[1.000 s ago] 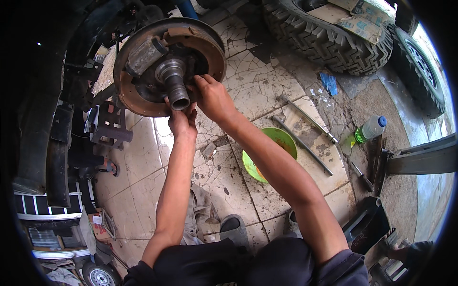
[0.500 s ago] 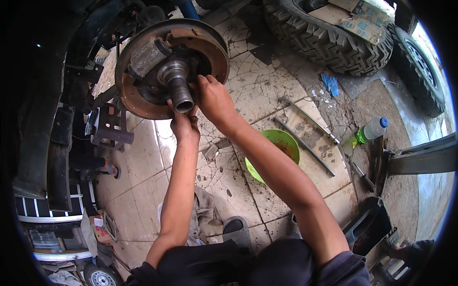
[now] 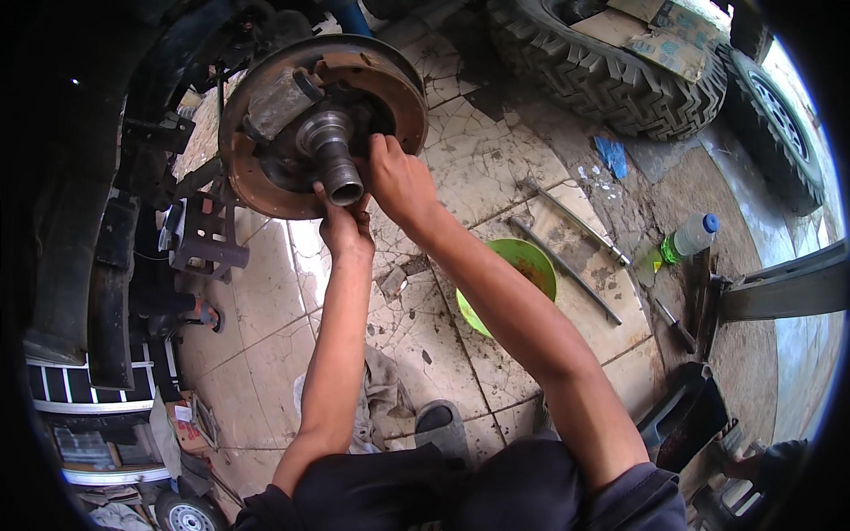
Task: The person cleans a small metal component in a bowl of fluid and then uses a long socket wrench extension to install parts onto a vehicle's brake assembly hub.
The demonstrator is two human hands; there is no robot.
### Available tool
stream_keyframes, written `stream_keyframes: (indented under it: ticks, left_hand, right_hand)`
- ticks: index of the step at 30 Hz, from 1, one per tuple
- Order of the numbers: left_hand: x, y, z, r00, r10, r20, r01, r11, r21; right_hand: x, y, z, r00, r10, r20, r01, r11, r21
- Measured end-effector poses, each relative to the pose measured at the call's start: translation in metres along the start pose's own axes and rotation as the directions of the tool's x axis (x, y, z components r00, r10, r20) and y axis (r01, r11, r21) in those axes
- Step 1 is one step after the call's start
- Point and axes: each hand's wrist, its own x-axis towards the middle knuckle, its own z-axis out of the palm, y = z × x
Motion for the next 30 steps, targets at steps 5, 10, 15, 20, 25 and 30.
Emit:
stream_keyframes:
  ticks: [5,10,15,20,25,30]
  left_hand:
    - [0.003,-0.001,-0.002,1.0,0.004,-0.027,-0.004,1.0,-0.009]
    - [0.0,-0.001,0.0,0.999,0.018,-0.036,-0.019,1.0,-0.012]
    - [0.0,-0.002,-0.002,1.0,0.018,-0.011,-0.018,1.0,-0.013]
    - [-0.001,-0.001,0.002,1.0,0.002,-0.017,-0.003,0.999,-0.037]
    - [-0.001,0.0,0.0,1.0,0.029,-0.003,-0.029,0.999,-0.025]
    - [-0.002,-0.001,-0.001,1.0,0.028,-0.005,-0.029,0.999,-0.018]
  right_hand:
    - [0.004,-0.001,-0.002,0.994,-0.102,0.026,0.104,0.989,-0.103]
    - [0.009,0.001,0.001,0.992,-0.099,0.077,0.112,0.974,-0.197]
    - [0.012,0.0,-0.001,0.996,-0.03,0.083,0.048,0.973,-0.225]
    - [0.016,0.002,-0.003,0.983,-0.069,0.17,0.11,0.964,-0.243]
    - [0.015,0.0,-0.003,0.98,-0.011,0.2,0.067,0.959,-0.276]
    - [0.009,-0.002,-0.008,0.989,-0.114,0.091,0.129,0.973,-0.19]
